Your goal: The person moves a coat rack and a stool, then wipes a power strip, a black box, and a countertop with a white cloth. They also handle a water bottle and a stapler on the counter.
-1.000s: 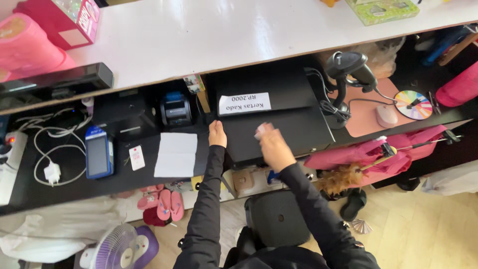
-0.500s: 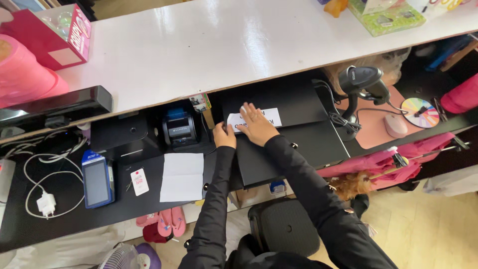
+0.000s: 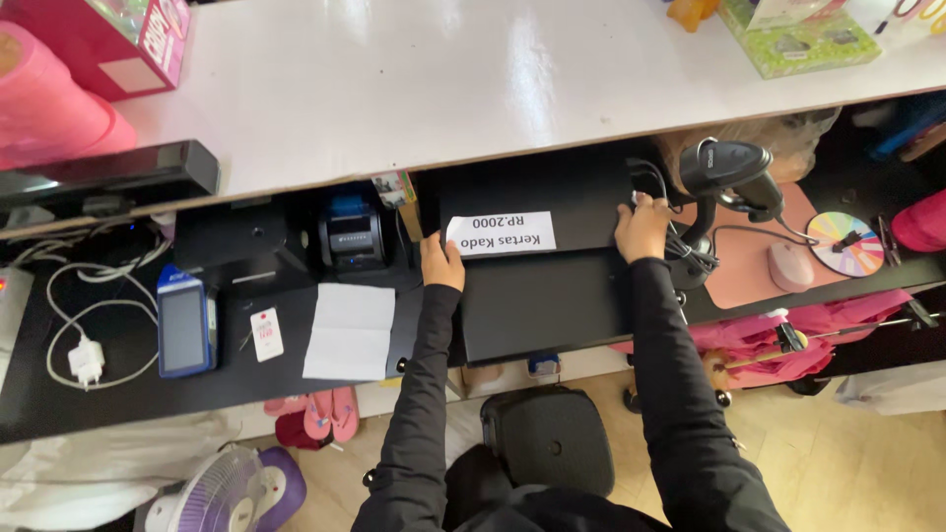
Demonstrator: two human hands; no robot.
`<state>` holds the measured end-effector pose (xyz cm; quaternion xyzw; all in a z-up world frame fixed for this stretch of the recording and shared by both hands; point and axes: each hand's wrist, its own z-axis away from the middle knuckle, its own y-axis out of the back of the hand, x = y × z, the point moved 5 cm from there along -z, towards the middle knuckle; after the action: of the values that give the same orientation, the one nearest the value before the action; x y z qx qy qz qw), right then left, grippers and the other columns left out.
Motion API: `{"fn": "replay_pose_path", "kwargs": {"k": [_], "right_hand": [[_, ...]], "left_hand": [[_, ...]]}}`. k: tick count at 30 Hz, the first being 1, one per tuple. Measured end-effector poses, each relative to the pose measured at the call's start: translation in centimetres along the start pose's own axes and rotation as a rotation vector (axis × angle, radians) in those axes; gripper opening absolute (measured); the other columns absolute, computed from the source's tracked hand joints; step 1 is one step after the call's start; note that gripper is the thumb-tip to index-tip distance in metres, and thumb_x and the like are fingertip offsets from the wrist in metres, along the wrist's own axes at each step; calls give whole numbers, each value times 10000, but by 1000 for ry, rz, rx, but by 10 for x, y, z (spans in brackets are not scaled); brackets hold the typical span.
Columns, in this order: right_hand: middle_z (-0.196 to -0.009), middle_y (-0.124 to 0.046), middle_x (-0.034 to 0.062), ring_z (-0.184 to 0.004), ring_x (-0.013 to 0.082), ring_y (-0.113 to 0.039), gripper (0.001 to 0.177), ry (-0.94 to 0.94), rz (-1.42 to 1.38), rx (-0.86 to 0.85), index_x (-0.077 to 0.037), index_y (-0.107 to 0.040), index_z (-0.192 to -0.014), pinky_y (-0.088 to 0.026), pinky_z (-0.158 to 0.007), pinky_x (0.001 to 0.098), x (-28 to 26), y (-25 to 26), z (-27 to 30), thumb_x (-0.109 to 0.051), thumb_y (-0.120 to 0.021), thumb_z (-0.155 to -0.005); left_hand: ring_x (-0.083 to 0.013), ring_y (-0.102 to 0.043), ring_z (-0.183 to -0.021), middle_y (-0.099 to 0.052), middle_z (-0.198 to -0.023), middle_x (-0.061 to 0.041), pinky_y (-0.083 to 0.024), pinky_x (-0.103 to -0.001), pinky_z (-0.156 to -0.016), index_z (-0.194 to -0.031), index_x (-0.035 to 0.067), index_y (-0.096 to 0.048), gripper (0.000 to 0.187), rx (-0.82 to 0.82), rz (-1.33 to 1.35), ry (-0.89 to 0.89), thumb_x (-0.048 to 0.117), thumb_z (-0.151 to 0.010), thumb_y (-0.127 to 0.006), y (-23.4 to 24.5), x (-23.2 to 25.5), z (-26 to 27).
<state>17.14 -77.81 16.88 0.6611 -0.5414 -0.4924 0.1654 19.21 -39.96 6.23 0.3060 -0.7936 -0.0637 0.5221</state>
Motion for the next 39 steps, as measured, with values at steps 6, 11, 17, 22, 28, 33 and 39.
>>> {"fn": "replay_pose_path", "kwargs": {"k": [6, 11, 17, 22, 28, 33, 39], "right_hand": [[-1159, -620, 311, -1129, 468, -580, 454, -21, -142, -17, 68, -649, -1247, -464, -984, 499, -7, 36, 3, -218, -774, -917], [-1175, -624, 317, -1108, 464, -600, 457, -56, -212, -16, 71, -649, -1252, -486, -961, 494, 4, 47, 38, -192, -782, -903], [-1154, -628, 317, -1066, 477, -623, 443, -39, -240, 2, 84, -657, -1228, -500, -932, 502, 28, 62, 69, -179, -788, -896], [-1152, -627, 307, -1076, 477, -616, 424, -27, -220, -3, 90, -651, -1226, -495, -936, 503, 52, 67, 95, -169, -786, -918], [-1186, -574, 316, -1112, 477, -546, 425, -13, -204, 19, 74, -640, -1266, -461, -956, 505, 38, 81, 108, -122, -758, -907], [-1360, -535, 341, -1270, 511, -466, 609, 170, -96, 24, 141, -465, -1437, -373, -1105, 547, 0, 73, 116, -225, -677, -999], [-1568, -307, 410, -1503, 524, -223, 825, 148, 112, -186, 157, -357, -1502, -180, -1210, 616, -3, 6, 95, -504, -517, -1035]], "left_hand": [[-440, -585, -1070, -574, -1154, -236, -484, -465, -922, -1242, -42, -563, 305, -21, 56, 0, 142, -999, -550, 19, 24, 26], [-432, -585, -1087, -571, -1154, -228, -482, -461, -941, -1251, -39, -564, 298, -23, 84, -24, 151, -1024, -533, 43, 39, 66], [-450, -555, -1061, -538, -1137, -251, -473, -475, -917, -1249, -67, -530, 323, -33, -12, -66, 128, -992, -559, 61, 70, 103], [-446, -547, -1028, -533, -1095, -244, -467, -488, -909, -1219, -62, -541, 285, -40, -2, -87, 74, -969, -559, 71, 90, 135], [-454, -522, -1053, -536, -1107, -241, -442, -508, -923, -1213, -59, -540, 299, 61, -88, -149, 71, -949, -591, 81, 105, 150], [-450, -510, -1075, -538, -1173, -253, -433, -513, -934, -1268, -31, -559, 356, 125, -158, -91, 73, -928, -585, 78, 113, 151], [-455, -525, -1173, -560, -1330, -240, -435, -517, -1002, -1345, 0, -550, 418, 90, -139, -95, 104, -940, -549, 83, 116, 148]]}}
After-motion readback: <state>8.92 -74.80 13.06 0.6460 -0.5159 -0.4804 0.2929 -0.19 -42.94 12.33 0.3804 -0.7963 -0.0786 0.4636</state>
